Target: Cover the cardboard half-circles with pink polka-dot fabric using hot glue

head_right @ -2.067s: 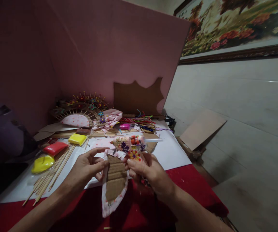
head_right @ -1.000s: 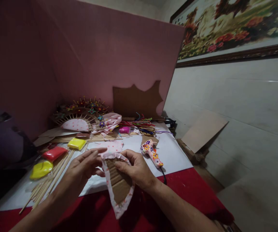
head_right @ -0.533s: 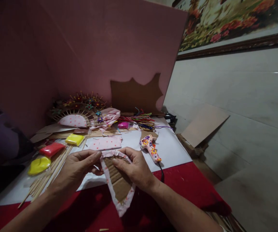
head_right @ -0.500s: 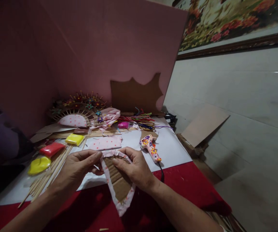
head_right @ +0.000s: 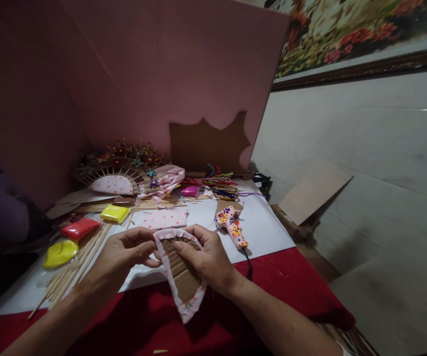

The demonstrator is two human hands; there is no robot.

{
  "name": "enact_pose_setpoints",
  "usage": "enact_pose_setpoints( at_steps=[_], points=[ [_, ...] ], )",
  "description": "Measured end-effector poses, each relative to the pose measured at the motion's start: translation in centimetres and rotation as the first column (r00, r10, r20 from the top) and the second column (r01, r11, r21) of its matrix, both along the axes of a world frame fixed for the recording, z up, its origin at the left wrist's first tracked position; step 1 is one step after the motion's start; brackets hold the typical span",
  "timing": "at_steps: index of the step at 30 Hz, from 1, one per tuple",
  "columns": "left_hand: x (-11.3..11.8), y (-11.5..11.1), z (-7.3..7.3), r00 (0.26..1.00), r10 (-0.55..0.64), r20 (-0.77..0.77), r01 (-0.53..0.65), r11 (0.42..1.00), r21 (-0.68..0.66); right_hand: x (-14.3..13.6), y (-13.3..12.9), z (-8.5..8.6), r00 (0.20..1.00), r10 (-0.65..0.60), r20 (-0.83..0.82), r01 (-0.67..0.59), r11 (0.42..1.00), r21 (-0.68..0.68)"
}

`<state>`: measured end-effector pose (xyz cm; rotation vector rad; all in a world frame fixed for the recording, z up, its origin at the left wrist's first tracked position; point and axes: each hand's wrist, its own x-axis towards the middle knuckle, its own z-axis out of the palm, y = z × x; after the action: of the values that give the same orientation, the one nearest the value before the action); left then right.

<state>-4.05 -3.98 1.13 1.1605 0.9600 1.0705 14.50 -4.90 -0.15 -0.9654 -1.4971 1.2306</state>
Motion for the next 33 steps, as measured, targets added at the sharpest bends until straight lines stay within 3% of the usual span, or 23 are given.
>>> enact_pose_setpoints(
  at_steps=[4, 15, 22, 29, 31, 33],
  points=[
    [-0.1, -0.1, 0.1, 0.998, -0.059, 0.024, 0.058, 0.997, 0.055, 0.1, 0.1, -0.1, 0.999, -0.019, -0.027, 0.019, 1.0, 0.002],
    [0.3, -0.1, -0.2, 0.999, 0.038, -0.012, -0.037, 0.998, 0.05, -0.4, -0.1, -0.2, 1.0, -0.018, -0.005, 0.018, 0.999, 0.028],
    [0.0, 0.6, -0.9, 0.999, 0.042, 0.008, -0.042, 0.999, -0.026, -0.6, -0.2, -0.4, 1.0, -0.011, 0.01, 0.011, 1.0, 0.012],
    [0.6, 0.5, -1.1, 0.99, -0.125, 0.061, 0.129, 0.99, -0.057, -0.6, 0.2, -0.7, 1.0, -0.025, -0.018, 0.025, 1.0, -0.007],
    [0.5, 0.4, -0.8, 0.998, -0.052, 0.047, 0.053, 0.998, -0.023, -0.6, 0.3, -0.8, 0.998, -0.035, -0.046, 0.033, 0.999, -0.035],
    [0.2, 0.4, -0.4, 0.992, 0.117, 0.055, -0.12, 0.991, 0.057, -0.6, 0.4, -0.8, 0.994, -0.037, -0.107, 0.027, 0.995, -0.097]
  ],
)
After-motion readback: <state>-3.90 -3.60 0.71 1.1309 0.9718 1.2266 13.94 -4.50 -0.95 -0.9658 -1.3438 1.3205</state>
